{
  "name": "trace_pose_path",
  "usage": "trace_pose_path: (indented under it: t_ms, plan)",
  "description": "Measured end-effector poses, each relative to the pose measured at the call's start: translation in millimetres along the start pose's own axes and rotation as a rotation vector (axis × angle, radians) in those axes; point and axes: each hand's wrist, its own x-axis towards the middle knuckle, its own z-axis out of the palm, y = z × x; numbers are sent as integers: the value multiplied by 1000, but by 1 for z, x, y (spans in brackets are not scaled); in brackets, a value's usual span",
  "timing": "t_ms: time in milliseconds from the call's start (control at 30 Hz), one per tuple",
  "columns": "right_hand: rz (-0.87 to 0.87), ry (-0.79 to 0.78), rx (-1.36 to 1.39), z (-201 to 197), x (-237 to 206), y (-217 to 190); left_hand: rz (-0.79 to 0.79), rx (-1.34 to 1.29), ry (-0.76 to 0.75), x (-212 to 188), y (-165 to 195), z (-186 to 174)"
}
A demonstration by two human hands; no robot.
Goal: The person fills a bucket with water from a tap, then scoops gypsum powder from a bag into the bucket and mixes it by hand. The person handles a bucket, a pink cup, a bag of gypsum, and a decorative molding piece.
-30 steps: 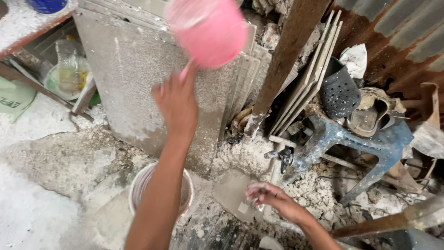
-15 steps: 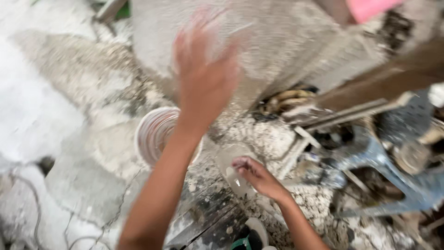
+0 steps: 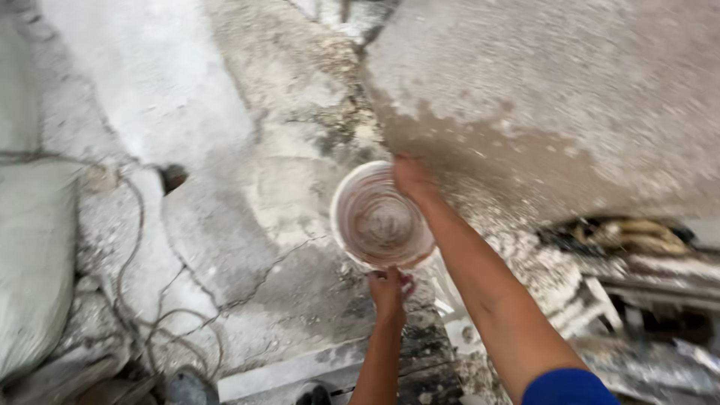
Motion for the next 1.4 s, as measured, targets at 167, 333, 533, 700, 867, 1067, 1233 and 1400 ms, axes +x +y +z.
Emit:
trace_pose_path:
  t_ms: [167,333,533,700,867,1067,1233,1400]
  plan:
    - [-2,-44,74,-18,-7,-9,-114,6,41,-4,47,-9]
    - [-77,22,221,-64,-53,-18,35,288,109,-34,108,-32]
    - [-154,40,341,-164,-150,-37,161,528,84,-152,186,-65]
    - [-172,1,506,-303,-235,-103,222,606,118,-294,296,-97]
    - [87,-92,908,-466,-288,-214,75,524,74,-445,467,-105]
    - [-43,29,1014,-583,-260,-323,265,752,148,-536,656,-73]
    - [-158,24,1089,-630,-170,-373,343,691,179,-513,764,-34]
    - [-251,84,1139,-647,-34,-400,385,669,92,-397,866,2]
